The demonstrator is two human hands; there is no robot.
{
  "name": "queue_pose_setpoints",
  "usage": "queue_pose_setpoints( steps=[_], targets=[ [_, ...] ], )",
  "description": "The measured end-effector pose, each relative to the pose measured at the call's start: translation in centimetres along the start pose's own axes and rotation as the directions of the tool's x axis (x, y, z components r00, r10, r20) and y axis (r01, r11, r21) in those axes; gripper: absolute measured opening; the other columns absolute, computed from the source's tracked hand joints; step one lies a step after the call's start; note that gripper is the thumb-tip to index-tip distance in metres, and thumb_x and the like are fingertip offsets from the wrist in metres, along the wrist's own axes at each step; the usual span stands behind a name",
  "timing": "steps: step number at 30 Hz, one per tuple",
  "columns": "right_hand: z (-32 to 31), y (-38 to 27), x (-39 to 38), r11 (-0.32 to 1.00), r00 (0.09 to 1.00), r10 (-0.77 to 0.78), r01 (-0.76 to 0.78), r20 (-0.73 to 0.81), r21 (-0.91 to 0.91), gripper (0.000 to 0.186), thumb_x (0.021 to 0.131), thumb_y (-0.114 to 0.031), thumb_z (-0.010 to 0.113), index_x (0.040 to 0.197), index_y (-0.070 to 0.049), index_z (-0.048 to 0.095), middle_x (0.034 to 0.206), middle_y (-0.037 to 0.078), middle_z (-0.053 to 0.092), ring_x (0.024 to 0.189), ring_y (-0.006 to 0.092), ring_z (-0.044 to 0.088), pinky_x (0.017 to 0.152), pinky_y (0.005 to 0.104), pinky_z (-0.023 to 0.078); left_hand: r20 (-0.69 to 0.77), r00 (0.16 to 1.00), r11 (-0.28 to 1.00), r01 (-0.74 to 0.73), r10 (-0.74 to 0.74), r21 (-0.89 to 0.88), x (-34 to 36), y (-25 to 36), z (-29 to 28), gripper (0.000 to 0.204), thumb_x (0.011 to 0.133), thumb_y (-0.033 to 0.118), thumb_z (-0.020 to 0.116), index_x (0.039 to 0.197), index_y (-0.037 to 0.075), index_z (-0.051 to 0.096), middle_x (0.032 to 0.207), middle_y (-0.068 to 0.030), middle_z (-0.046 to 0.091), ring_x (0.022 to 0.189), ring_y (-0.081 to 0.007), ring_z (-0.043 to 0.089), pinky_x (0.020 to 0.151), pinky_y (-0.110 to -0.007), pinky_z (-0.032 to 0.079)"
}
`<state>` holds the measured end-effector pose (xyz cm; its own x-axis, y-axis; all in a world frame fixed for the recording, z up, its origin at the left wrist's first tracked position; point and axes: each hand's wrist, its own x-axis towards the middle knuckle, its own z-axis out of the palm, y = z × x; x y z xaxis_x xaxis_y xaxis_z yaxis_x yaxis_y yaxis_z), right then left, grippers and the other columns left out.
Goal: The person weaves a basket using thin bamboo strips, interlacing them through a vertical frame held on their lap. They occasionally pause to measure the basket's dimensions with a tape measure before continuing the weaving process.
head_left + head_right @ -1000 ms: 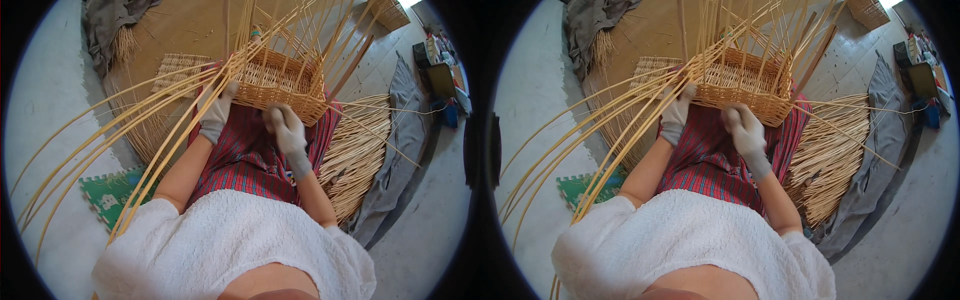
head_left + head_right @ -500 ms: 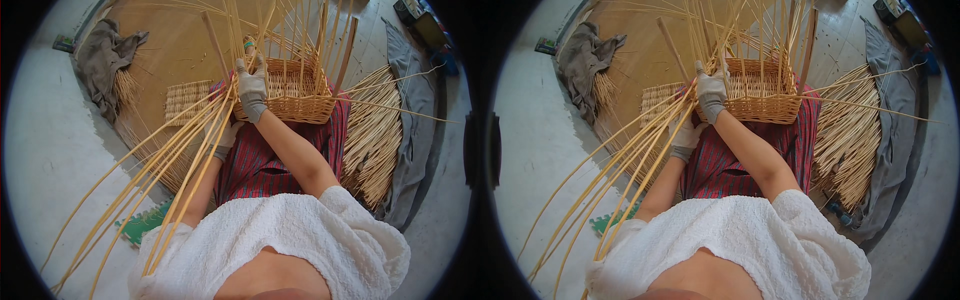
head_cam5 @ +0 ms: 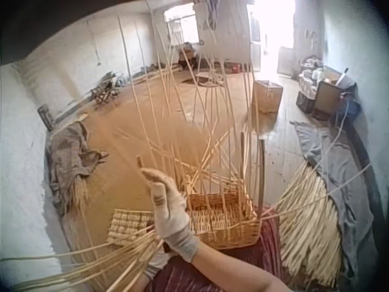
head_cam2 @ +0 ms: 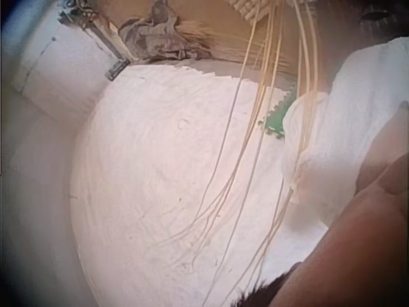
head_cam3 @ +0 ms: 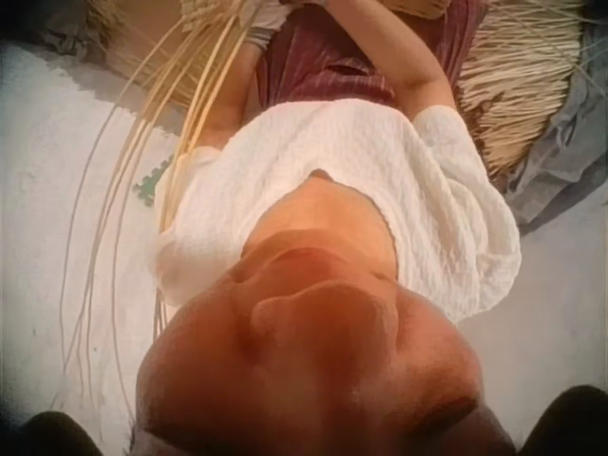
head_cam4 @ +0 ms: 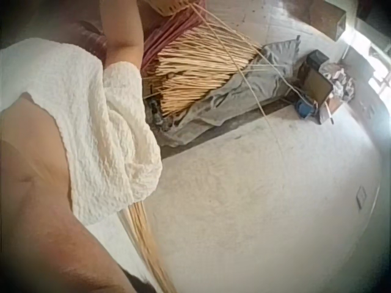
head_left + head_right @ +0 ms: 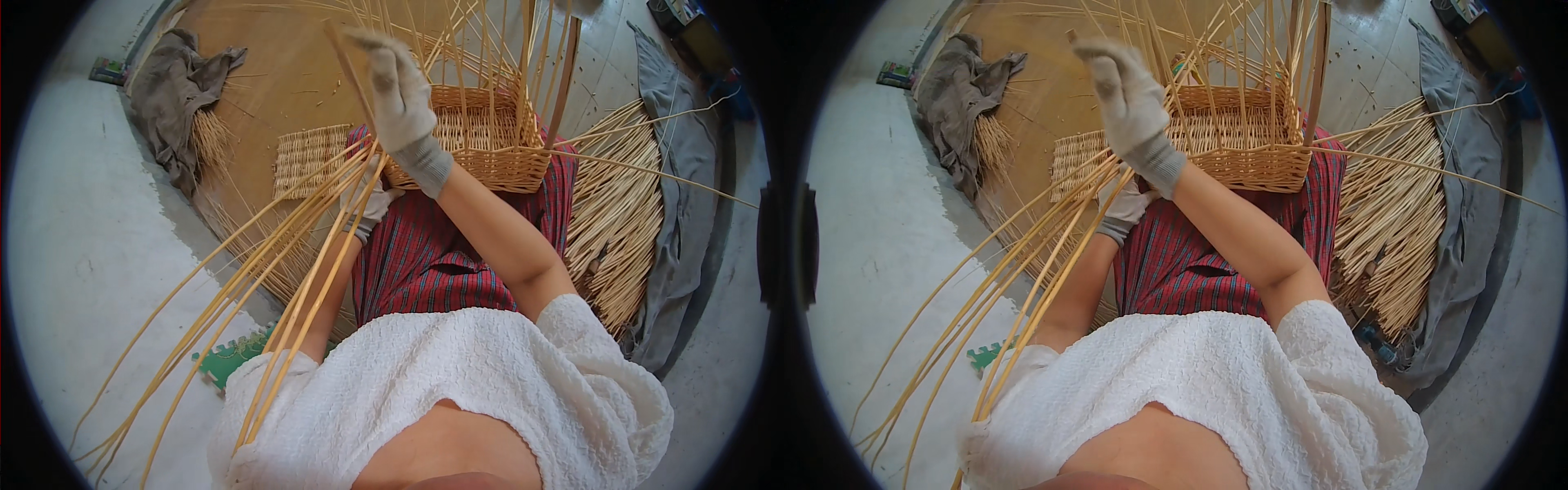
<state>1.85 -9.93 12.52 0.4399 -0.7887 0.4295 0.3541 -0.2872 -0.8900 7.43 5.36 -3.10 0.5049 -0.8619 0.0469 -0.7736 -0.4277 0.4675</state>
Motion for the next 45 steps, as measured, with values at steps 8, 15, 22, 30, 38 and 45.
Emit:
queue_pose_setpoints(
  steps=[8, 15, 22, 30, 38, 45],
  targets=[
    [-14.5, 6.0, -11.6, 0.623, 0.971, 0.235, -0.177, 0.033, 0.762, 0.022, 0.104, -0.03, 0.061, 0.106, -0.007, 0.062, 0.084, 0.004, 0.065, 0.074, 0.0224, 0.068, 0.073, 0.0398, 0.059, 0.01, 0.998, 0.996, 0.056, -0.056, -0.065, -1.4, -0.5, -0.9, 0.075, 0.074, 0.042, 0.087, 0.132, 0.007, 0.057, 0.109, -0.0143, 0.068, 0.106, -0.0347, 0.064, 0.095, -0.048, 0.049],
    [-21.0, 5.6, -10.1, 0.849, 0.809, 0.524, -0.469, -0.267, 0.245, 0.017, 0.101, -0.02, 0.066, 0.115, -0.009, 0.064, 0.106, 0.011, 0.073, 0.095, 0.0238, 0.073, 0.079, 0.0365, 0.062, -0.379, 0.924, 0.937, -0.172, 0.048, -0.303, -2.4, 8.9, -0.7, 0.038, 0.098, 0.018, 0.066, 0.133, 0.008, 0.056, 0.115, -0.0172, 0.069, 0.082, -0.0314, 0.071, 0.074, -0.04, 0.059],
    [-16.4, 4.4, -6.6, 0.985, 0.983, 0.171, -0.169, -0.068, 0.036, 0.019, 0.098, -0.002, 0.064, 0.117, -0.003, 0.065, 0.121, 0.016, 0.067, 0.108, 0.027, 0.069, 0.091, 0.036, 0.058, 0.361, 0.875, 0.43, 0.475, -0.322, -0.768, 3.8, 9.0, -0.5, 0.017, 0.106, 0.019, 0.054, 0.117, 0.006, 0.053, 0.091, -0.0118, 0.064, 0.062, -0.0196, 0.069, 0.051, -0.034, 0.058],
    [-8.4, 7.4, 6.8, 0.754, 0.941, -0.23, 0.334, 0.249, -0.565, 0.066, 0.096, -0.009, 0.059, 0.157, -0.021, 0.038, 0.146, 0.033, 0.05, 0.141, 0.0378, 0.048, 0.112, 0.0401, 0.042, 0.331, 0.865, 0.231, 0.434, -0.377, -0.871, 5.4, 9.2, 2.2, 0.015, 0.106, 0.019, 0.055, 0.109, 0.005, 0.057, 0.089, -0.0069, 0.063, 0.063, -0.0186, 0.07, 0.054, -0.034, 0.061],
    [-18.0, 6.5, -9.0, 0.918, 0.998, 0.056, -0.041, -0.026, 0.395, 0.031, 0.11, -0.032, 0.046, 0.133, -0.01, 0.046, 0.085, 0.007, 0.063, 0.08, 0.0185, 0.063, 0.078, 0.0387, 0.053, 0.152, 0.954, 0.079, 0.177, -0.258, -0.981, 4.6, 8.3, 2.8, 0.012, 0.1, 0.015, 0.067, 0.106, 0.008, 0.06, 0.09, -0.0062, 0.067, 0.065, -0.0167, 0.068, 0.054, -0.033, 0.062],
    [-16.1, 5.7, -12.9, 0.97, 0.989, 0.002, -0.038, -0.149, -0.239, 0.02, 0.109, -0.02, 0.05, 0.123, -0.007, 0.051, 0.099, 0.011, 0.064, 0.086, 0.0204, 0.065, 0.087, 0.0361, 0.053, 0.189, 0.837, 0.231, 0.347, -0.514, -0.909, 5.7, 10.3, 2.6, 0.036, 0.088, 0.033, 0.082, 0.094, 0.008, 0.057, 0.075, -0.0055, 0.066, 0.056, -0.0167, 0.068, 0.043, -0.032, 0.058]
  ],
)
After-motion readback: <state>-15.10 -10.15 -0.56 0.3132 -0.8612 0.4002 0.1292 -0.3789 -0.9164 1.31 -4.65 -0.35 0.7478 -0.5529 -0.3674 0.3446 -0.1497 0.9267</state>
